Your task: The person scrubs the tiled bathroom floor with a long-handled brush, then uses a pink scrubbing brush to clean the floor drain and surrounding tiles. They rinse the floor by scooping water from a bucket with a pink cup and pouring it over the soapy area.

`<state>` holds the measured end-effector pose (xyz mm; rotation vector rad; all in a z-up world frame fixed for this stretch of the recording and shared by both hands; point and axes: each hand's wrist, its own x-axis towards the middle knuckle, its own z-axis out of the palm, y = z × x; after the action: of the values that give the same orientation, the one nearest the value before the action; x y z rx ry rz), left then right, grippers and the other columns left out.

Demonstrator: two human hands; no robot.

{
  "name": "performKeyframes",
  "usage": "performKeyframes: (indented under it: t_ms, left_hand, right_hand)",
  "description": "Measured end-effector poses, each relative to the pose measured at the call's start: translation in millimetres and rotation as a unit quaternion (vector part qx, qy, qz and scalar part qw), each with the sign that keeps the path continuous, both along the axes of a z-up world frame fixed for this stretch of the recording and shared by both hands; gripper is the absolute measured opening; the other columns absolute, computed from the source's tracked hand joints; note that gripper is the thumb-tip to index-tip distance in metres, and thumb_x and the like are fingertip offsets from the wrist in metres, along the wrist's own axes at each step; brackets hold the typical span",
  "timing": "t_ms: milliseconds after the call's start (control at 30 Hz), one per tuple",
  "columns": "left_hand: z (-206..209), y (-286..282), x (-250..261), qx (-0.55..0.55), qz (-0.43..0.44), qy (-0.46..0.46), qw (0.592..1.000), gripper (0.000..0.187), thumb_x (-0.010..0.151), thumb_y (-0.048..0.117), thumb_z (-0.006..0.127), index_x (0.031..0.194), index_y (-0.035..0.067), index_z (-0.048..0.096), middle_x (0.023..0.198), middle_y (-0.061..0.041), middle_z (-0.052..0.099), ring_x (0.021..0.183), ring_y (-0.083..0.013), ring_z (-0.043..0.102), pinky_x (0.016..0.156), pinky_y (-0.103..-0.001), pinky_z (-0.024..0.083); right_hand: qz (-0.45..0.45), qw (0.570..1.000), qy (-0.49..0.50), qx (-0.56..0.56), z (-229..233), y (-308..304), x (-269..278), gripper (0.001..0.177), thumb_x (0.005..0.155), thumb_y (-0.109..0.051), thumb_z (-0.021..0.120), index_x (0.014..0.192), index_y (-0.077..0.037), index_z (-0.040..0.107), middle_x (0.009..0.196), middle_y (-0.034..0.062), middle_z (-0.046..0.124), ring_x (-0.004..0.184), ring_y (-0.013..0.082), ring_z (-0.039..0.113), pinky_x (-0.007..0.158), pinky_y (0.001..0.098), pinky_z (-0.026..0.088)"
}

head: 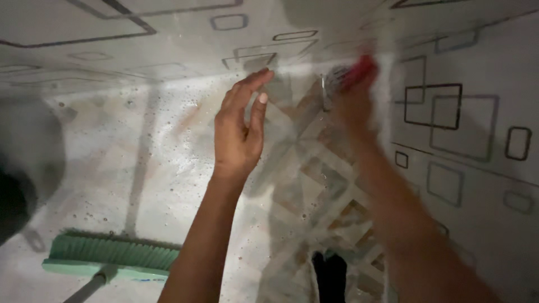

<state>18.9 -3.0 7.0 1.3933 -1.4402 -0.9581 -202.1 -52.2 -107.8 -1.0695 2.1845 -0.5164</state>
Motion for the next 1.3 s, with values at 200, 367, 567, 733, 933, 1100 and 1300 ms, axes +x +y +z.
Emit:
performKeyframes:
  t_ms: [200, 367, 567, 733, 933, 1100, 1300]
  left_hand:
    - [-9, 1, -19, -0.029, -0.016, -0.002, 0.999, 0.029, 0.105, 0.014, 0.048, 0.130, 0.008, 0.060, 0.134, -0.012, 0.062, 0.131, -0.0295, 0.056, 0.114, -0.039, 0.042]
    - [-2, -2, -30, 0.014, -0.033, 0.008, 0.999, 0.029, 0.105, 0.018, 0.048, 0.129, 0.010, 0.061, 0.133, -0.011, 0.063, 0.128, -0.0284, 0.057, 0.110, -0.037, 0.044]
    - [-5, 0, -29, 0.005, -0.028, 0.009, 1.000, 0.028, 0.105, 0.019, 0.048, 0.129, 0.009, 0.060, 0.134, -0.011, 0.062, 0.128, -0.0290, 0.057, 0.110, -0.038, 0.044]
    - [-9, 1, -37, 0.007, -0.029, -0.014, 0.999, 0.027, 0.105, 0.018, 0.049, 0.129, 0.010, 0.061, 0.134, -0.011, 0.063, 0.129, -0.0285, 0.057, 0.112, -0.039, 0.043]
    - [0, -2, -43, 0.013, -0.035, 0.018, 0.999, 0.027, 0.105, 0.016, 0.050, 0.129, 0.010, 0.061, 0.134, -0.011, 0.063, 0.129, -0.0271, 0.056, 0.111, -0.037, 0.043]
    - [0, -5, -49, 0.000, -0.034, -0.006, 0.999, 0.028, 0.104, 0.013, 0.050, 0.130, 0.010, 0.061, 0.134, -0.011, 0.063, 0.129, -0.0276, 0.057, 0.111, -0.038, 0.042]
    - [-10, -1, -61, -0.013, -0.047, -0.018, 0.999, 0.026, 0.105, 0.015, 0.052, 0.129, 0.012, 0.061, 0.133, -0.010, 0.063, 0.127, -0.0269, 0.059, 0.106, -0.035, 0.049]
  right_hand:
    - [0.221, 0.973, -0.053, -0.044, -83, 25, 105, 0.054, 0.095, -0.033, 0.048, 0.145, -0.015, 0.037, 0.142, 0.0081, 0.052, 0.131, 0.0224, 0.053, 0.108, 0.0382, 0.044]
    - [0.299, 0.947, 0.120, 0.008, -68, 6, 30, 0.042, 0.108, -0.037, 0.038, 0.143, -0.016, 0.044, 0.146, 0.0032, 0.050, 0.138, 0.0193, 0.049, 0.115, 0.0366, 0.039]
    - [0.237, 0.956, 0.170, -0.033, -45, 7, 1, 0.042, 0.108, -0.037, 0.039, 0.144, -0.016, 0.043, 0.144, 0.0055, 0.052, 0.133, 0.0216, 0.051, 0.110, 0.0375, 0.041]
    - [0.303, 0.940, 0.147, -0.051, -61, 16, 18, 0.043, 0.108, -0.037, 0.040, 0.145, -0.016, 0.041, 0.141, 0.0074, 0.054, 0.129, 0.0235, 0.053, 0.106, 0.0383, 0.043]
    - [0.171, 0.964, 0.202, -0.011, -40, -13, -57, 0.044, 0.107, -0.036, 0.041, 0.147, -0.015, 0.039, 0.138, 0.0097, 0.056, 0.124, 0.0257, 0.055, 0.101, 0.0392, 0.044]
    - [0.226, 0.954, 0.185, -0.074, -42, 62, -37, 0.045, 0.107, -0.036, 0.042, 0.147, -0.015, 0.038, 0.136, 0.0116, 0.057, 0.120, 0.0276, 0.057, 0.097, 0.0400, 0.046]
    - [0.178, 0.962, 0.206, 0.016, -46, 21, -75, 0.047, 0.107, -0.035, 0.043, 0.149, -0.015, 0.036, 0.133, 0.0139, 0.059, 0.115, 0.0299, 0.059, 0.092, 0.0409, 0.048]
